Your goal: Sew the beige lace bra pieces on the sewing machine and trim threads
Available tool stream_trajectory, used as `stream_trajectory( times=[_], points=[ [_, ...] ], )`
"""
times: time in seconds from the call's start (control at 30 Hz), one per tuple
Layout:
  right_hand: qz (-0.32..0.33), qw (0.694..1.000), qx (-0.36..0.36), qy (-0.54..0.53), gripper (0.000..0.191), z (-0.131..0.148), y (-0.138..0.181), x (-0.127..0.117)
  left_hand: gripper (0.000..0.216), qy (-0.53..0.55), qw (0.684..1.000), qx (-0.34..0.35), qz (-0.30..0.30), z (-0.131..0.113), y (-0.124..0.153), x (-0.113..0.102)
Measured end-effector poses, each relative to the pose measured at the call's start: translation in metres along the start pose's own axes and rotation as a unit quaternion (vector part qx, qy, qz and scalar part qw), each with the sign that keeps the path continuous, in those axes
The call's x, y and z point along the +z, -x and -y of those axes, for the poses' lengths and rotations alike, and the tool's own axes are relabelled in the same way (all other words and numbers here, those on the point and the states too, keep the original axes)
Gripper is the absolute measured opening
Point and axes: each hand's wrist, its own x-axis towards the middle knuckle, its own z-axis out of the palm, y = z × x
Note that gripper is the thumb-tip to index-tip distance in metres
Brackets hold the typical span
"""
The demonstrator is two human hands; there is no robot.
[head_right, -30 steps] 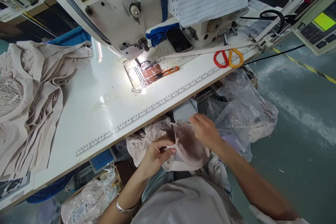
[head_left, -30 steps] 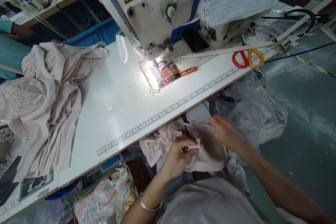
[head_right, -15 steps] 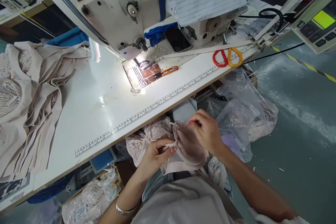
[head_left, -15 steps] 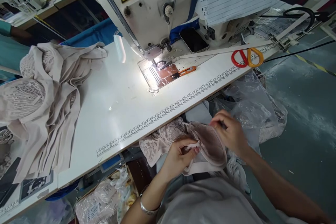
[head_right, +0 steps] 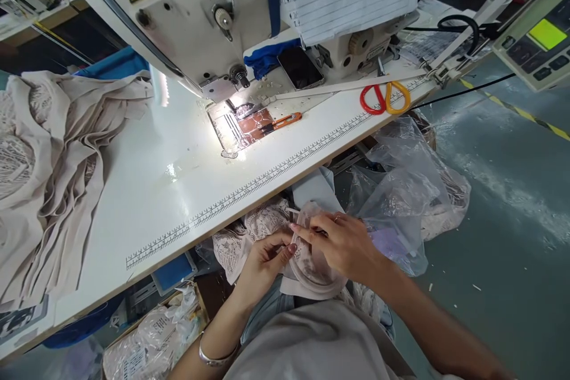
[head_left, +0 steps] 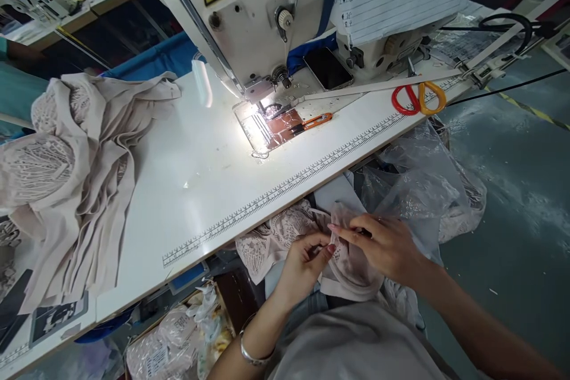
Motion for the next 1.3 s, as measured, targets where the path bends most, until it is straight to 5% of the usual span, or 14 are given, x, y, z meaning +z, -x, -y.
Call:
stream_trajectory(
  times=[1.3],
  points=[
    [0.009,1.000,-0.012,-0.008,0.044,0.008,-0.001,0.005,0.033,0.106,0.994,-0.024,-0.004,0.008,-0.001,0.000]
  ],
)
